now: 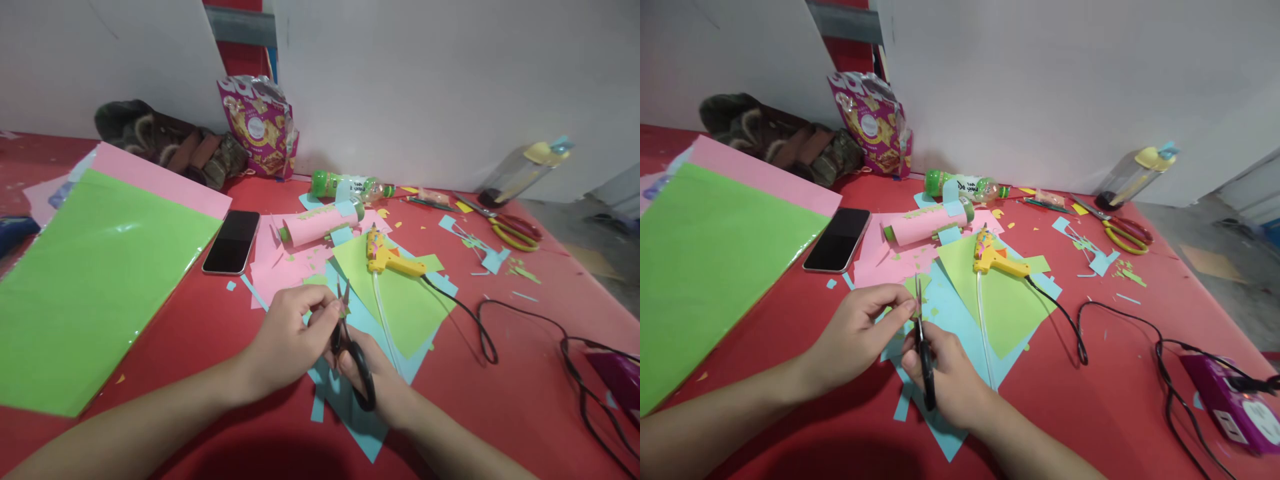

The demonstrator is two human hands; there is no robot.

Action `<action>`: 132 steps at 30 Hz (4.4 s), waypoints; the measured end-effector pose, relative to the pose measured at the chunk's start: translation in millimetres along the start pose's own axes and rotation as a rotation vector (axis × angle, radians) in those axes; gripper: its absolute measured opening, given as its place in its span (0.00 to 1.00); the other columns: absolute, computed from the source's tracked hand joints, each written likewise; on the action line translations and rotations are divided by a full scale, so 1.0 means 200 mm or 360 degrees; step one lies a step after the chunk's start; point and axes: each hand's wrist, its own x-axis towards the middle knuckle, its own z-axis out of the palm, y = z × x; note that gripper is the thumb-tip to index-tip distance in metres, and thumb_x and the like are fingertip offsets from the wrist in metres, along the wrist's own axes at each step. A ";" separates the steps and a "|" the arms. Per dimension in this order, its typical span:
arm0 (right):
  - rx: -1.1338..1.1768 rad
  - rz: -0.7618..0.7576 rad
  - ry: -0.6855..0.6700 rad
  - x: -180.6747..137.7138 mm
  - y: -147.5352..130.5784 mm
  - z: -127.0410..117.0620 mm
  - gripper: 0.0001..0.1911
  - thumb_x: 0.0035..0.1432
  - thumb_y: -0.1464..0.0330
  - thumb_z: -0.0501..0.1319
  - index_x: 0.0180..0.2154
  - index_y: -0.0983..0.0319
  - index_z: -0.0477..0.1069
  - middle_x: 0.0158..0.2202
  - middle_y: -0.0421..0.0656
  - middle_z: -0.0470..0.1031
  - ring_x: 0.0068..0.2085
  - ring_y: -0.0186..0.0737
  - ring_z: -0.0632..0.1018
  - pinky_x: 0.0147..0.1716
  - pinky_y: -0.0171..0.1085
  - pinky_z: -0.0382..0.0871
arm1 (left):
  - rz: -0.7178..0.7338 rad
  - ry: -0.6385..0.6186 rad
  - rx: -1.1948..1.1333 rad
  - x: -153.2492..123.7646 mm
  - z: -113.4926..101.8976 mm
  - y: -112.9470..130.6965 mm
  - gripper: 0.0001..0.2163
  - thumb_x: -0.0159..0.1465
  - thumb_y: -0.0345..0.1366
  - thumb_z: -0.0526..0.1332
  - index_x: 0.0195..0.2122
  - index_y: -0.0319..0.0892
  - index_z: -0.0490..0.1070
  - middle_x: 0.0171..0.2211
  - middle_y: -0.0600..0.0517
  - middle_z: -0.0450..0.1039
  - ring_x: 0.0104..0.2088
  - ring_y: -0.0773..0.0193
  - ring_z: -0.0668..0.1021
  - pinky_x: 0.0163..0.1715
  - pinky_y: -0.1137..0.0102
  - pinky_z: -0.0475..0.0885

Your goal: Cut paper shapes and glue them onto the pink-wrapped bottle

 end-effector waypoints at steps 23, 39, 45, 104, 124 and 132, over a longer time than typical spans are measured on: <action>-0.0083 0.0104 0.0118 0.01 0.00 0.01 0.27 0.45 0.44 0.49 0.22 0.63 0.56 0.20 0.36 0.54 0.23 0.30 0.57 0.22 0.32 0.51 | 0.0063 0.0042 0.0076 0.00 0.00 -0.01 0.11 0.58 0.30 0.50 0.18 0.38 0.61 0.16 0.56 0.62 0.21 0.72 0.65 0.22 0.78 0.61; 0.0059 0.0258 0.0169 0.00 0.00 0.01 0.28 0.41 0.43 0.52 0.20 0.64 0.58 0.16 0.34 0.53 0.20 0.28 0.55 0.19 0.31 0.49 | -0.0036 0.0026 -0.0109 0.02 -0.01 -0.01 0.12 0.57 0.31 0.50 0.17 0.39 0.57 0.17 0.57 0.59 0.21 0.73 0.65 0.24 0.78 0.62; 0.0351 0.0142 0.0185 0.02 0.05 0.01 0.25 0.46 0.47 0.52 0.26 0.63 0.59 0.19 0.35 0.56 0.22 0.30 0.58 0.21 0.32 0.52 | -0.0052 -0.0021 -0.0130 0.02 -0.01 -0.02 0.12 0.58 0.31 0.50 0.17 0.39 0.57 0.15 0.58 0.58 0.19 0.73 0.63 0.20 0.78 0.60; 0.0038 0.0070 -0.0072 0.00 0.00 0.00 0.23 0.50 0.48 0.48 0.25 0.63 0.56 0.23 0.37 0.55 0.25 0.32 0.56 0.25 0.33 0.52 | 0.0395 0.0351 0.0514 0.01 0.01 -0.03 0.10 0.58 0.28 0.50 0.19 0.39 0.60 0.17 0.55 0.62 0.20 0.71 0.64 0.23 0.76 0.61; 0.0034 0.0061 -0.0093 -0.01 0.00 0.00 0.25 0.49 0.46 0.47 0.27 0.63 0.56 0.23 0.37 0.55 0.25 0.32 0.56 0.24 0.32 0.53 | 0.0393 0.0385 0.0454 0.00 0.03 -0.04 0.11 0.58 0.28 0.50 0.19 0.38 0.58 0.16 0.56 0.59 0.19 0.72 0.63 0.22 0.77 0.60; 0.0065 0.0020 -0.0122 -0.01 0.00 0.00 0.25 0.50 0.46 0.46 0.27 0.63 0.56 0.23 0.37 0.54 0.25 0.32 0.56 0.24 0.33 0.52 | 0.0376 0.0389 0.0443 0.00 0.03 -0.05 0.10 0.58 0.29 0.49 0.19 0.39 0.59 0.17 0.55 0.61 0.20 0.71 0.64 0.23 0.76 0.60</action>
